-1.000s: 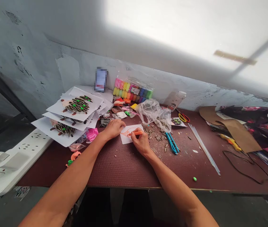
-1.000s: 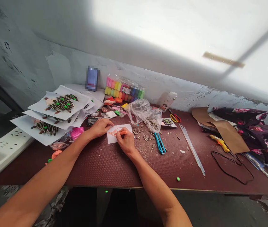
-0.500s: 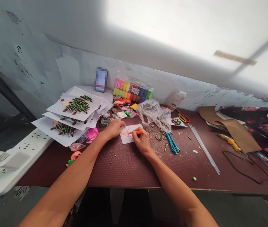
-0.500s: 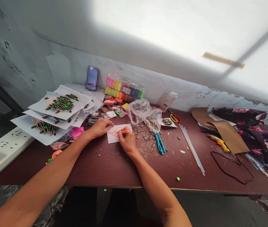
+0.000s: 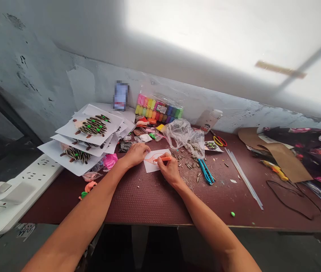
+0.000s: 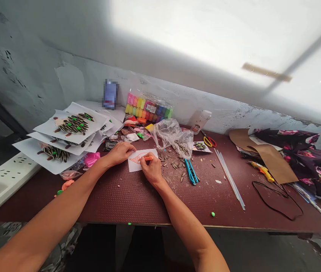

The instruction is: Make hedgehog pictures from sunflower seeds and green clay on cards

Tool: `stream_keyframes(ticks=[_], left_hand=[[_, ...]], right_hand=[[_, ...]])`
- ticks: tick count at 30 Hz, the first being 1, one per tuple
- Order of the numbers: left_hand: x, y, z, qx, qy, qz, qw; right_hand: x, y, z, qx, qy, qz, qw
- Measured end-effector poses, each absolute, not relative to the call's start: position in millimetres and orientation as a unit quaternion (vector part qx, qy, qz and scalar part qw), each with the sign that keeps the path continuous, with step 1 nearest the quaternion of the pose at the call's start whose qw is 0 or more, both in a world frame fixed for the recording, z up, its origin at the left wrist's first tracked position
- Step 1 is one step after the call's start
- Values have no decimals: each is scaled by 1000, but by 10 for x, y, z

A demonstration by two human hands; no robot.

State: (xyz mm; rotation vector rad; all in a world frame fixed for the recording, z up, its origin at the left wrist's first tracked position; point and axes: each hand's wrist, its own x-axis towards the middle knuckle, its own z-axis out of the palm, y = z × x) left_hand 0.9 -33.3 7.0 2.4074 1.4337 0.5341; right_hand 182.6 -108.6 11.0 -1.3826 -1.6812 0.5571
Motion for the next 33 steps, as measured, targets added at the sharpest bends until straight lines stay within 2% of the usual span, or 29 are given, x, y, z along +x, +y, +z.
stream_keyframes(ticks=[9,18,25,33], left_hand=[[-33,-291,25,847,481,191,120],[-56,-301,59,846,483,214,70],[-11,-324,55,844,489,204,83],[-6,-351,59,837,500,201,93]], right_hand=[[1849,-1063,252,-548,-625,241,500],[1962,-995,262,-556,-640,267,458],[1971,-866,474,-541,-680,253,426],[1866,-798,237,-569,-611,265,483]])
